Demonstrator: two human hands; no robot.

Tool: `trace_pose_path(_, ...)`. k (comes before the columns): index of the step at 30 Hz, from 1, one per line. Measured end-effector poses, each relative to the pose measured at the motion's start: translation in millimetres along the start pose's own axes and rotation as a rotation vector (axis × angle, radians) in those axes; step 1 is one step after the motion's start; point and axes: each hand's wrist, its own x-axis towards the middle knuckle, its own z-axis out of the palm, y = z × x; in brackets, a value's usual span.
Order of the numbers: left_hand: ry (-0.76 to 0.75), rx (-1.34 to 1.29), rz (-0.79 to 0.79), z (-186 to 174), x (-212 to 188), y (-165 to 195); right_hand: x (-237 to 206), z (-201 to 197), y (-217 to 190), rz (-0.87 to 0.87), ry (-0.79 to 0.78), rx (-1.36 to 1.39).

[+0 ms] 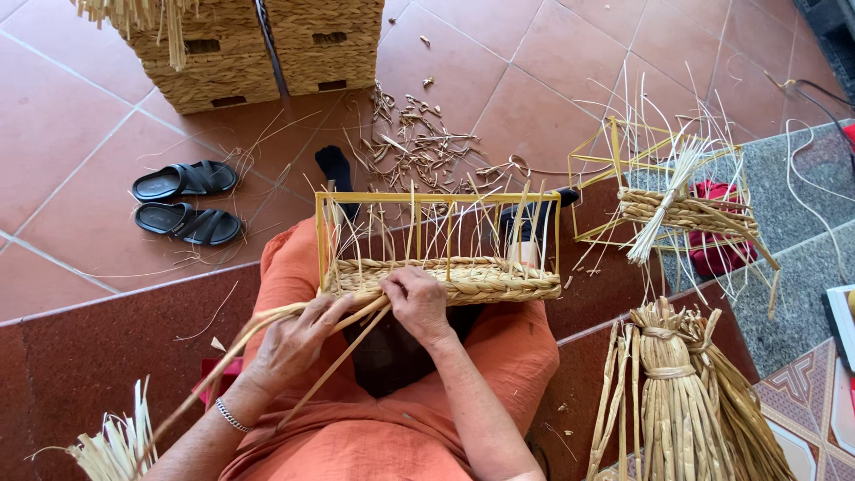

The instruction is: The person sits on the floor weaving a basket, threading and tightening dried palm strips around a bamboo frame on their lap. They weave strips along the sides, pull them taut, and reach for new strips from bundles beside them as they build up the basket walls.

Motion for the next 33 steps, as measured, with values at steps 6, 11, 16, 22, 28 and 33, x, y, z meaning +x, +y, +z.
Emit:
trace_pose_path(6, -0.025, -0.192, -0.372, 2, 2, -14, 2, 9, 9, 0.116, 0.066, 0.104)
trace_pose_path(11, 0.038, -0.157, -0.455, -12, 0, -19, 3, 12, 8, 0.062, 0.099, 0.093)
trace_pose_path(16, 0.05, -0.007, -0.225, -26, -13, 4, 0, 15, 1, -0.116, 0.202, -0.045)
trace_pose_path(22, -0.126, 0.031, -0.245, 12, -20, 23, -9, 9, -9, -0.379, 0.192, -0.19)
trace_pose_path(28, -0.495, 0.092, -0.464, 20, -20, 10, -8, -9, -1, -0.313, -0.018, 0.007)
trace_pose_path(33, -0.118, 0.284, -0.16, 4, 8, 2, -9, -23, 11, -0.427, -0.126, 0.113)
